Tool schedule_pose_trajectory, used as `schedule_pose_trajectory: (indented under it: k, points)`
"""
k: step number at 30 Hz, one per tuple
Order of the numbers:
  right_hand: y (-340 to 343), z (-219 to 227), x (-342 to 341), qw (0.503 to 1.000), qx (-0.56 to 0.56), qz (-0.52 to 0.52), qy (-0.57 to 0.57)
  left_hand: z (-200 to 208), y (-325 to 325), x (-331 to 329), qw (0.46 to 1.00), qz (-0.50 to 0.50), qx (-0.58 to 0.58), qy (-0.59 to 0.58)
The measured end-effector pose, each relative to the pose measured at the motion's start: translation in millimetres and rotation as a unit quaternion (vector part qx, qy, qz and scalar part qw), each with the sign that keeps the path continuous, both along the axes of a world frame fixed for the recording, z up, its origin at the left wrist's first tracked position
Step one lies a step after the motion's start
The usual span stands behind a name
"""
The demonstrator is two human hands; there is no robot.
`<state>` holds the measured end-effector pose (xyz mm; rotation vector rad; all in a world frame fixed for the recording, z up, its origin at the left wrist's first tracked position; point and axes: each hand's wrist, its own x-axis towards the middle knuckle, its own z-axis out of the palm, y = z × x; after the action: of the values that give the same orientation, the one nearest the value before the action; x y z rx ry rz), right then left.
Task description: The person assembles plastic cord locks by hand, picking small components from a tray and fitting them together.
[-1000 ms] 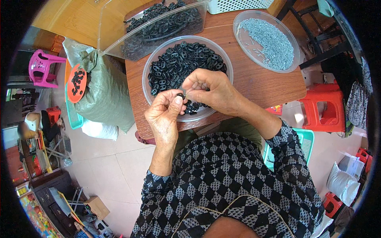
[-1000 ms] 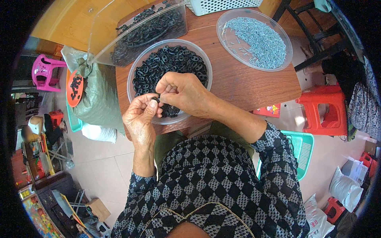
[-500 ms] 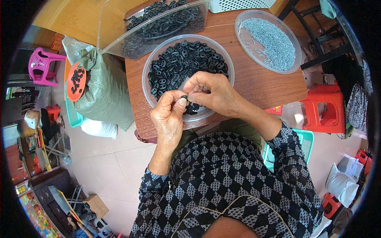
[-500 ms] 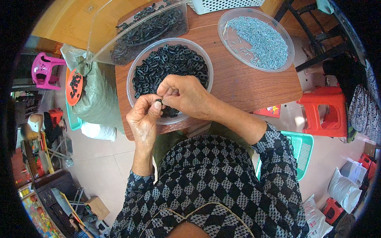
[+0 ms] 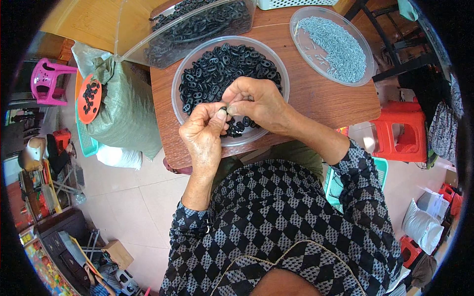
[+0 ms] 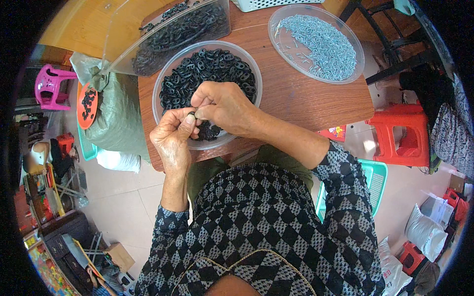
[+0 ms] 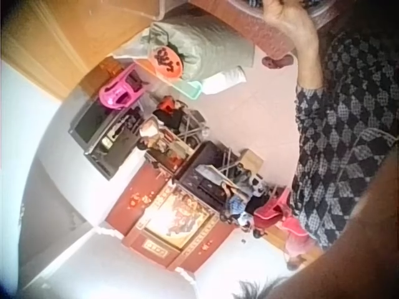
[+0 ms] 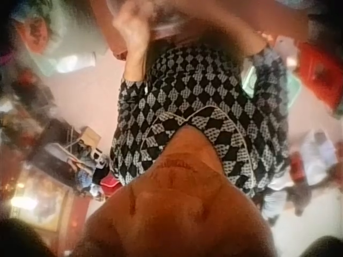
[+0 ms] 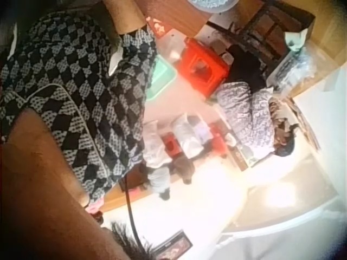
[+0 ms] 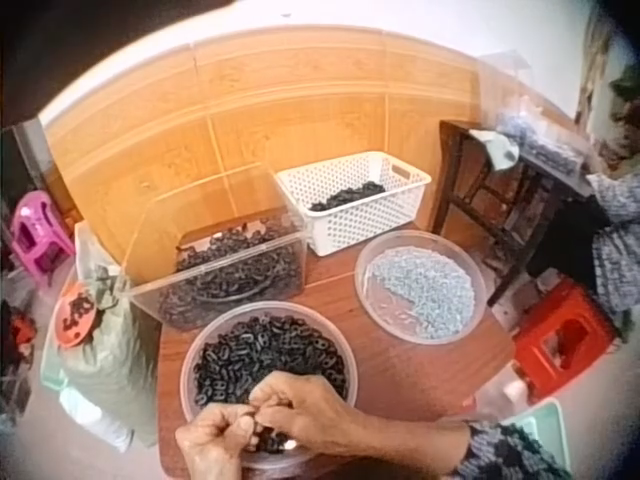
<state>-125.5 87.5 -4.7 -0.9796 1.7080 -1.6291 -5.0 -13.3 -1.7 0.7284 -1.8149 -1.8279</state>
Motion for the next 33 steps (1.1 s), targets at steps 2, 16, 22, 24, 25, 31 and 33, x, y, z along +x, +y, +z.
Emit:
schedule_pose_trajectory:
  k: [2,16,22,24,25,31,33]
  points:
    - [4,0,-4,0.999,0.036,0.033,0.016,-2,-2,0,0.999,0.002,0.046,0.017]
    - [-1,-15,-2,0.804,0.184,0.18,0.536,-3,-9,3,0.99,0.018,0.12,0.073]
    - [3,-12,-3,0.828,0.159,0.186,0.505,-3,-8,5,0.988,0.033,0.125,0.08]
    - [8,-9,-5,0.882,0.105,0.144,0.436,-3,-9,4,0.989,0.027,0.128,0.075]
    - [9,-6,-5,0.882,0.103,0.144,0.437,-1,-9,5,0.989,0.027,0.126,0.075]
    - [9,6,2,0.951,-0.026,0.033,0.305,2,-4,4,0.986,0.042,0.127,0.098]
    - [7,5,6,0.941,-0.075,-0.021,0.33,3,-2,4,0.983,0.052,0.126,0.125]
